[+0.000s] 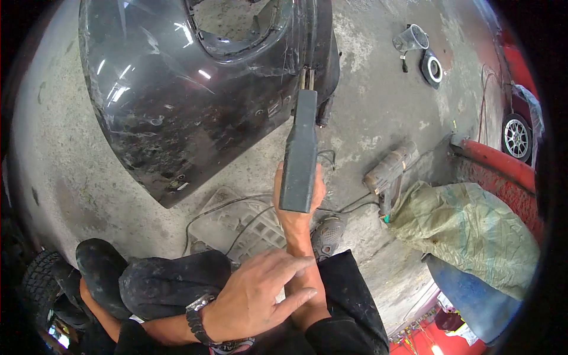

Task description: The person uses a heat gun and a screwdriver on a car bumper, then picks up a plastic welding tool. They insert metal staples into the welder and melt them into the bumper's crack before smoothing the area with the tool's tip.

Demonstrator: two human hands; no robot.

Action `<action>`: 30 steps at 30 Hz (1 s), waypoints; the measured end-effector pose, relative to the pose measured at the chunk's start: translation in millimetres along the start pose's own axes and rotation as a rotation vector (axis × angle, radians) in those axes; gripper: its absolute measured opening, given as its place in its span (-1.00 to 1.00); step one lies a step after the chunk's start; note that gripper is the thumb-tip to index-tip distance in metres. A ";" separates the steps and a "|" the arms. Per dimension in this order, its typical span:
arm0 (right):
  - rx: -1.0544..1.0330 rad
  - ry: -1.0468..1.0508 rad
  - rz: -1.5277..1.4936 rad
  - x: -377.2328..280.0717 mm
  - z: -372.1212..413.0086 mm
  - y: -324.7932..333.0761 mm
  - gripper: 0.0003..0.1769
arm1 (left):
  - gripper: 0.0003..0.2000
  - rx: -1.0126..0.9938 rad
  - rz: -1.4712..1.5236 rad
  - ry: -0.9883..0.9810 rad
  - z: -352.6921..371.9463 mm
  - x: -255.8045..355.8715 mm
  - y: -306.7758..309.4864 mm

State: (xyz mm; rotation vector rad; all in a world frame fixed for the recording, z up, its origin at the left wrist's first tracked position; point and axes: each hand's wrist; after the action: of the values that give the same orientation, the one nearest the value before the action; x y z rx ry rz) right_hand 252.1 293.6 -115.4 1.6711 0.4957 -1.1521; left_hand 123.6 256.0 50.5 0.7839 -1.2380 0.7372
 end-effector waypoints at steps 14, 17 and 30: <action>-0.004 0.074 0.036 -4.9 -3.0 3.1 -0.82 | -0.59 0.019 0.007 0.000 0.5 0.6 -0.7; -0.015 0.106 -0.003 3.6 -1.1 3.7 -0.75 | -0.59 0.010 0.012 0.013 -0.9 2.0 0.8; -0.117 -0.051 -0.076 -10.3 -3.7 14.0 -0.70 | -0.55 -0.012 -0.022 0.058 -0.3 5.8 0.0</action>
State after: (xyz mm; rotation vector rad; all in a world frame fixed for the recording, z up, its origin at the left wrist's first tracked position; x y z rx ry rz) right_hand 259.8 293.1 -99.4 1.5299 0.5881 -1.1951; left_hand 124.8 256.6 56.1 0.7606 -1.1784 0.7291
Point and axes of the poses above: each hand's wrist, its own z-axis away from the middle knuckle, its own y-axis out of the back of the hand, x = y × z, and after that the axes turned 11 degrees about -y, right-handed
